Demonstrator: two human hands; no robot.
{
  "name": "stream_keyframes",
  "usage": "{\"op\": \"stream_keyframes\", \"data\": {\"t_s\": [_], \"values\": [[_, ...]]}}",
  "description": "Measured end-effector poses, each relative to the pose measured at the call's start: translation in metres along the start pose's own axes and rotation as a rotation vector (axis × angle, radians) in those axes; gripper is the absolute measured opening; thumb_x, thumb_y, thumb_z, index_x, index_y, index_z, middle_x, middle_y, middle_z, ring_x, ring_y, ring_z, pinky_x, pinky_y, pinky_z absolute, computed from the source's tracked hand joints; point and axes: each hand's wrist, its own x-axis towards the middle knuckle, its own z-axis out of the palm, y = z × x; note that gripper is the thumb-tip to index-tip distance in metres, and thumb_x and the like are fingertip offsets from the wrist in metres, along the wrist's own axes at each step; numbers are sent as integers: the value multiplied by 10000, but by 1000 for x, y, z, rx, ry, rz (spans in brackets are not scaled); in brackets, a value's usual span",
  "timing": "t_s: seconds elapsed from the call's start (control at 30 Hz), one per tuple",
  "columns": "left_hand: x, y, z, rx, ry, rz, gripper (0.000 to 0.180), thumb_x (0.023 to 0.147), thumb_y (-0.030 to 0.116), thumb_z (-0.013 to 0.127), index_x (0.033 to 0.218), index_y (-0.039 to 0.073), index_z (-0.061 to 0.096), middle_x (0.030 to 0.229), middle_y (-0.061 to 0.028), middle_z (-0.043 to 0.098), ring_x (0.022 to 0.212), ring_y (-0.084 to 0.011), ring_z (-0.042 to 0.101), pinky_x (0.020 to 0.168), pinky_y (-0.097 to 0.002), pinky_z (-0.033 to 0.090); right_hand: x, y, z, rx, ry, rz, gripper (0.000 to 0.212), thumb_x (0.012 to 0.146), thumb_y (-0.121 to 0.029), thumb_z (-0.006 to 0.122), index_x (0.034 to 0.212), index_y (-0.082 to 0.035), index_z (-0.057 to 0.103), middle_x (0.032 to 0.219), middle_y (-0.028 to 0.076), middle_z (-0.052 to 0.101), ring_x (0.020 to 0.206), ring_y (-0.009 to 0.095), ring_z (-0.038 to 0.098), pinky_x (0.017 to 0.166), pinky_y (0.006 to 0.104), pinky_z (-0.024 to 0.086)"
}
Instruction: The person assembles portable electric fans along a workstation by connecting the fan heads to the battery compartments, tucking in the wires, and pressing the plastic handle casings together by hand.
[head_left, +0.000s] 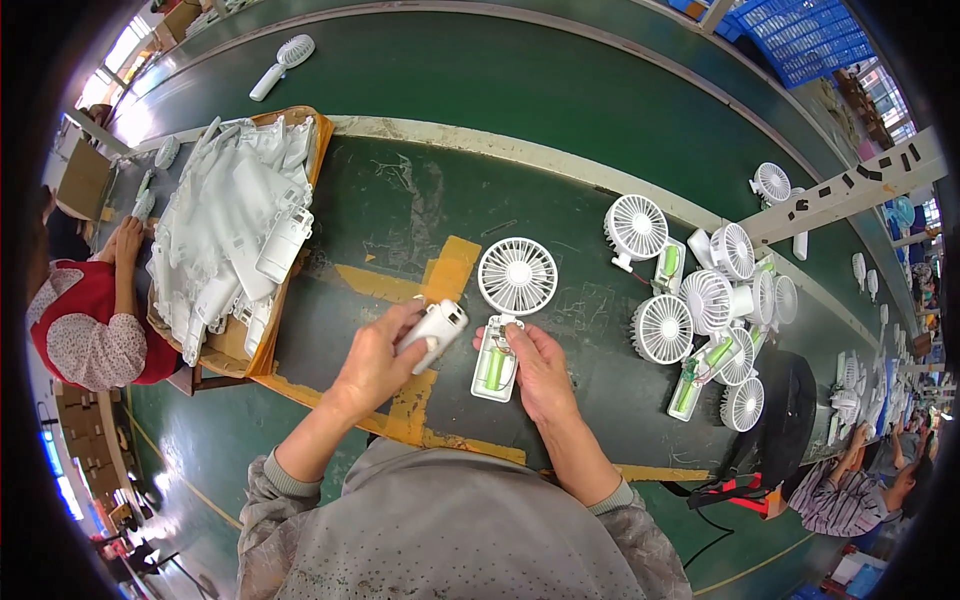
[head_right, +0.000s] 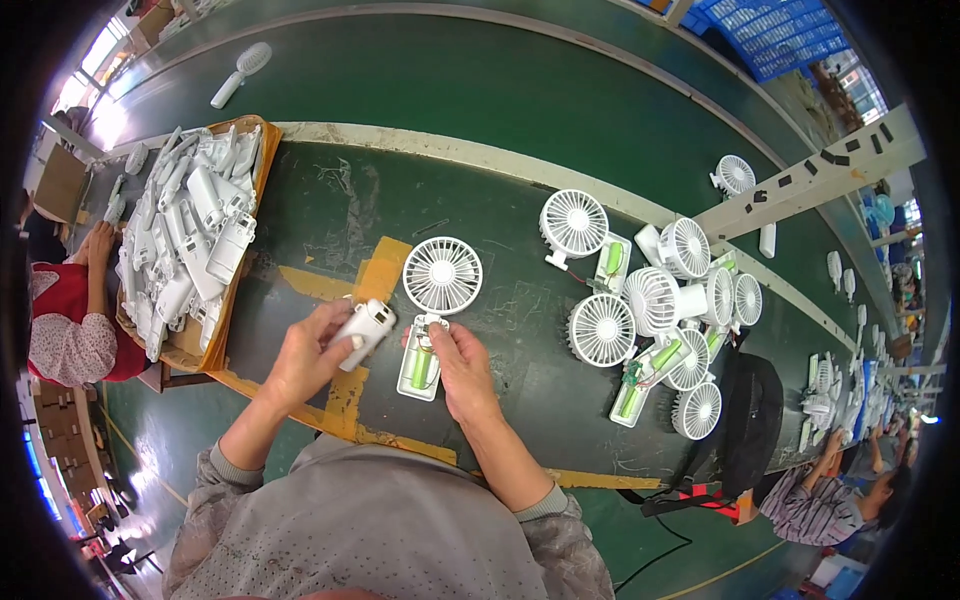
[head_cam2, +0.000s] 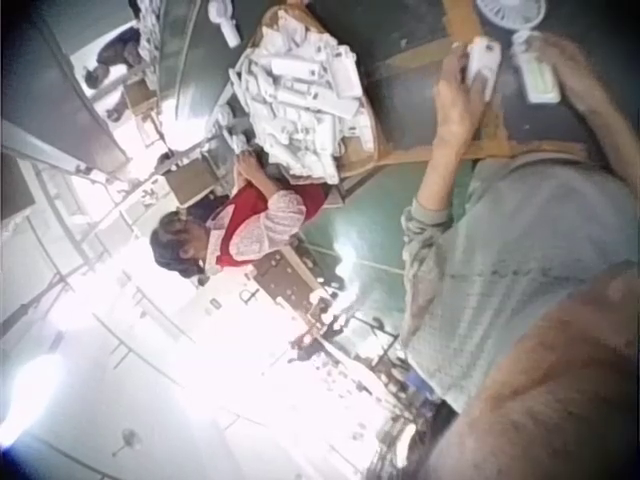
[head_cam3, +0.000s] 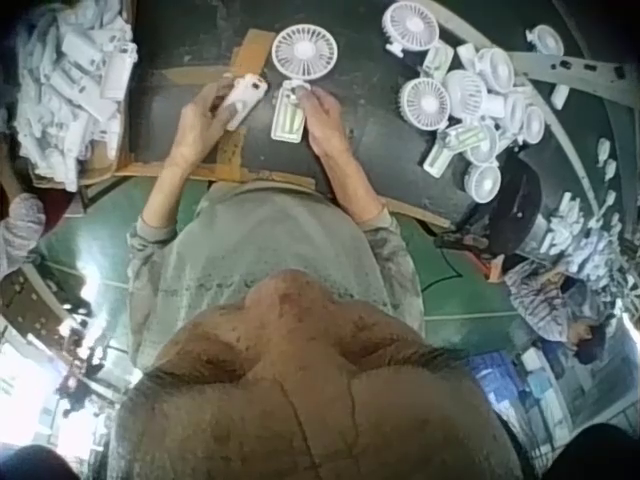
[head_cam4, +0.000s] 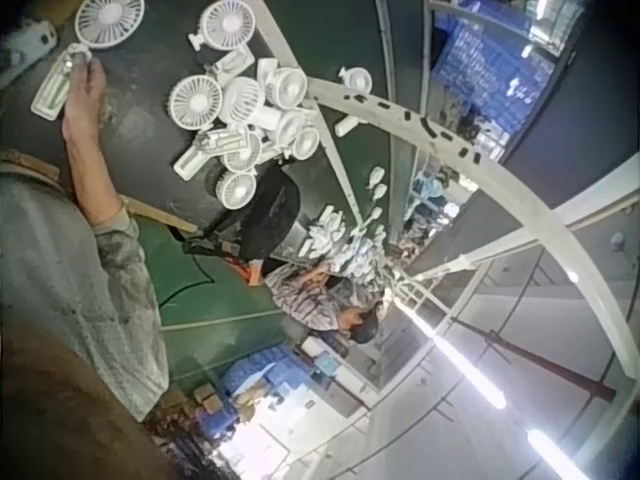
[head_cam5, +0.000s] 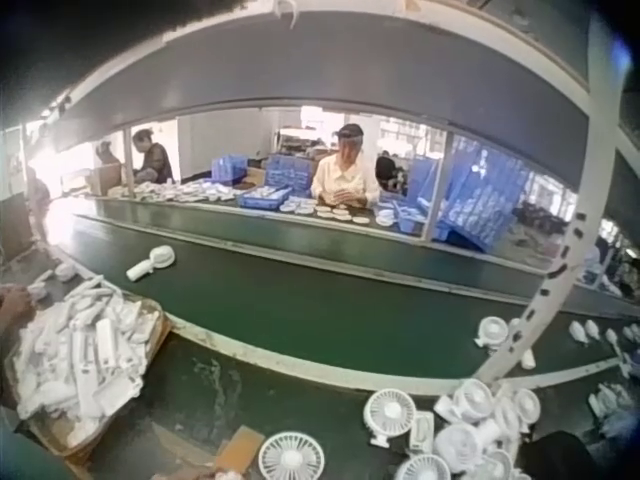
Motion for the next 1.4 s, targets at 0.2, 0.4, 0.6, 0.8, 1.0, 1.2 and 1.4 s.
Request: {"op": "stream_keyframes", "data": {"t_s": [0.2,0.4,0.6,0.8,1.0,1.2,1.4], "values": [[-12,11,3,651,27,240,585,660,120,731,1160,-35,470,1099,-182,505,995,-347,501,848,-392,436,1,4,1,21,10,-3,261,940,-187,465,1053,42,521,983,162,632,904,208,628,787,303,514],[-16,9,13,700,-23,122,527,641,166,728,1063,-38,489,1034,-187,525,927,-344,523,791,-402,448,0,3,-1,48,-22,-12,273,942,-199,466,1062,40,518,992,147,627,906,194,622,803,300,502],[-17,25,17,563,-24,24,463,690,194,682,1043,-20,474,853,-182,606,733,-350,608,665,-428,484,-2,3,-5,71,-79,-15,351,944,-276,471,1129,19,511,1015,77,608,916,114,567,835,264,455],[-22,49,36,436,-20,144,547,710,203,667,1146,-33,436,783,-203,624,637,-336,627,573,-407,497,-9,-4,-9,313,-176,58,395,917,-168,433,1262,21,415,1155,94,544,1039,163,537,908,313,426],[-23,59,49,558,-40,182,565,734,227,647,1180,-57,447,761,-219,623,594,-335,626,523,-406,497,-13,-9,-7,289,-232,70,467,837,-65,379,1297,13,382,1209,97,506,1098,186,501,937,337,400],[-22,57,53,580,-25,222,539,740,239,648,1146,-74,481,743,-222,622,564,-336,622,494,-400,494,-15,-13,-4,233,-271,69,534,811,-54,384,1340,-2,326,1265,87,458,1148,185,451,960,343,365],[-23,54,54,613,-37,226,546,740,246,652,1144,-82,487,691,-205,612,537,-326,615,468,-399,484,-17,-15,-1,177,-284,66,582,789,-49,396,1359,3,291,1276,85,439,1166,186,426,981,347,335]]}}
